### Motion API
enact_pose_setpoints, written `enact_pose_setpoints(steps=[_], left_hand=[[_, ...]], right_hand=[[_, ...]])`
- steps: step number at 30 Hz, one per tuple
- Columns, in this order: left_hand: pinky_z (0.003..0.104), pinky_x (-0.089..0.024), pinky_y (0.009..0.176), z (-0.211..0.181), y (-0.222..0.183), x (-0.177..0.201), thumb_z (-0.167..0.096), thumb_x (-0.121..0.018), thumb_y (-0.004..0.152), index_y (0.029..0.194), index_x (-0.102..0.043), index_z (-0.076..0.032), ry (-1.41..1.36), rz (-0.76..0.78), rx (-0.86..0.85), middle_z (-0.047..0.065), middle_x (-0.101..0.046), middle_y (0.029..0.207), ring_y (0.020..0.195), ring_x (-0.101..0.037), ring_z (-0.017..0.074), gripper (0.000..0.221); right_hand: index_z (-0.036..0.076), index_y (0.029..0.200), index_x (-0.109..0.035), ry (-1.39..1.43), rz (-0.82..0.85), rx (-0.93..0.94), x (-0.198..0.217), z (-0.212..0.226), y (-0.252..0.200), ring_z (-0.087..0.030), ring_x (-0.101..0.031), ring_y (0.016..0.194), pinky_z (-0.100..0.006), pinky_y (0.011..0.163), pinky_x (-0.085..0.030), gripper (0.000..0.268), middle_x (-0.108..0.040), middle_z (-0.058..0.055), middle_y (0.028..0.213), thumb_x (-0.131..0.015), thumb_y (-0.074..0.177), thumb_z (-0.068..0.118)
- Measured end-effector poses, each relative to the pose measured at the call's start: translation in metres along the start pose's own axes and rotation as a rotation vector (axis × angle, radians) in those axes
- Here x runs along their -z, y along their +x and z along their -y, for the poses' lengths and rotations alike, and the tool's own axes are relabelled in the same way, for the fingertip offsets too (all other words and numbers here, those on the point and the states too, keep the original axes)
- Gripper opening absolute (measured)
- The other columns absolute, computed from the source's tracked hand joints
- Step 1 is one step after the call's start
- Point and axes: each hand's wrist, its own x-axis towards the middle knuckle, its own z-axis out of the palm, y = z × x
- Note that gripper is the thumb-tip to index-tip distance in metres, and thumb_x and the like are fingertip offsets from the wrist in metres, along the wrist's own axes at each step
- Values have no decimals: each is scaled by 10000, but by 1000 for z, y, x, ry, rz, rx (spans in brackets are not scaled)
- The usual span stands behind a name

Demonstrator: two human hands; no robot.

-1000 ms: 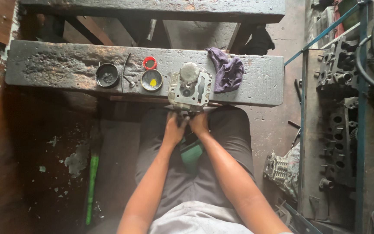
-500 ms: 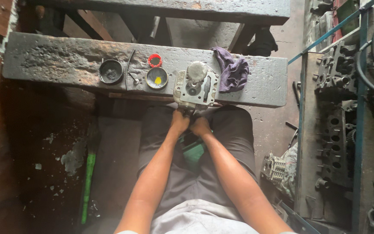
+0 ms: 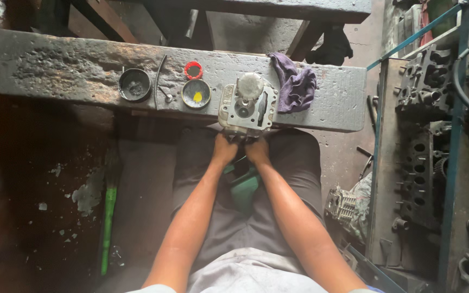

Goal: The person cleans and reassembles a small engine cylinder head, applying a yellow substance by hand and using a cloth to wipe different surfaces of the metal part.

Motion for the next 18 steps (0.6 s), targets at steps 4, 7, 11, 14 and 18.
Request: enact_pose_setpoints(steps=[4,7,11,14,18], left_hand=[[433,-545,910,19,9,-10,-106,-714,867,1140,-718,-2,180,15,-82,241,-737,1092,1092,-702,385,292],[406,-552,954,17,7,-8,-159,-768,785,1198,-641,11,112,46,-1,204,-725,1172,1169,-702,309,464],[409,-417,1047,23,-31,-7,-296,-730,838,1423,-393,5,-266,143,31,163,-551,1366,1274,-524,290,739],[392,-393,1076,54,-30,-18,-329,-640,885,1442,-395,-6,-271,160,185,149,-529,1407,1315,-493,274,689],[370,-359,1115,98,40,-17,-373,-519,948,1468,-399,-20,-165,265,290,131,-501,1462,1369,-452,253,640]], right_hand=[[35,1143,-707,66,1,-121,-14,-28,6,-458,-633,1113,-527,924,-504,353,-709,-249,1139,-608,966,324],[15,1189,-664,218,-106,-7,-24,-34,42,-444,-658,1082,-526,892,-536,372,-696,-218,1147,-587,910,249],[18,1217,-643,810,-108,-341,-46,-19,69,-431,-646,1100,-517,909,-528,403,-681,-214,1174,-567,920,279],[20,1239,-627,911,-37,-462,-61,-9,36,-421,-637,1113,-510,922,-521,427,-669,-211,1194,-553,927,302],[23,1268,-606,657,158,-338,-79,3,-19,-407,-626,1130,-500,939,-513,458,-654,-207,1220,-533,937,332]])
